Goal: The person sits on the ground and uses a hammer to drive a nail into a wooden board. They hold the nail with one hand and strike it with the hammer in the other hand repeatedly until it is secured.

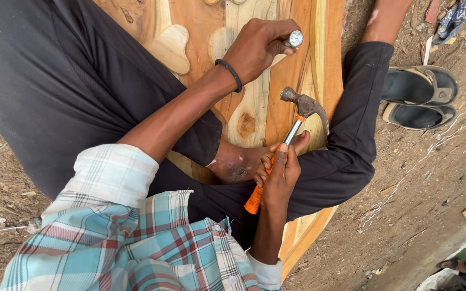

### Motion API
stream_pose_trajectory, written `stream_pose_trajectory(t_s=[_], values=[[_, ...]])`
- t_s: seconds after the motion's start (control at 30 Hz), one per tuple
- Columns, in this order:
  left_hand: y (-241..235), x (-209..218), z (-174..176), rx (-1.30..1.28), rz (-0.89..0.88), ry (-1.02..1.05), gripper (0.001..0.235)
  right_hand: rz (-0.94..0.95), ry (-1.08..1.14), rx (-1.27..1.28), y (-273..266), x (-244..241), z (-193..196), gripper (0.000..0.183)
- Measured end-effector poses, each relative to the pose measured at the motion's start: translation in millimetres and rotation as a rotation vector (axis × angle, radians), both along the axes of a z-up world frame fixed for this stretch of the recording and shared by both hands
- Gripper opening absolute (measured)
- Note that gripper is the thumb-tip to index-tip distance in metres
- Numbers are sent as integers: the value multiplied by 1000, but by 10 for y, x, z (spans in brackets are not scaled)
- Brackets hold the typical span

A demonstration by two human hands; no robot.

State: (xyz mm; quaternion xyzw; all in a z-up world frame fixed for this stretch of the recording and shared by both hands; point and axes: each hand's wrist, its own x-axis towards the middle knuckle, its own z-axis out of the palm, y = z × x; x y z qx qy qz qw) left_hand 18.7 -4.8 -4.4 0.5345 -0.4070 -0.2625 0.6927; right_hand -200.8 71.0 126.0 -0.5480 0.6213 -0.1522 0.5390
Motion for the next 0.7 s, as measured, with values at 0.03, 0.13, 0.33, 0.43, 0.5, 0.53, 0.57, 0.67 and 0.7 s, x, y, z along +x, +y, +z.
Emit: stream_pose_trajectory(t_s=[0.03,0.13,0.33,0.43,0.5,0.53,0.57,0.67,0.7], values=[[1,2,-1,-4,-3,8,11,8,3,-7,-6,13,3,34],[-24,-13,-5,-10,-11,10,14,31,15,-48,-31,70,37,34],[-28,-73,-47,24,-46,-56,15,113,44,-173,-66,195,132,33],[-37,-92,-58,7,-46,-70,23,157,75,-271,-133,240,196,33],[-35,-113,-58,-1,-24,-106,23,221,41,-381,-140,254,277,33],[-40,-116,-55,12,-35,-102,23,238,48,-449,-143,266,319,34],[-47,-116,-52,25,-46,-97,23,255,55,-517,-136,277,369,34],[-35,-118,-49,12,-46,-96,22,228,-19,-650,-116,338,458,41],[-25,-120,-47,0,-41,-98,21,206,-60,-682,-127,368,457,47]])
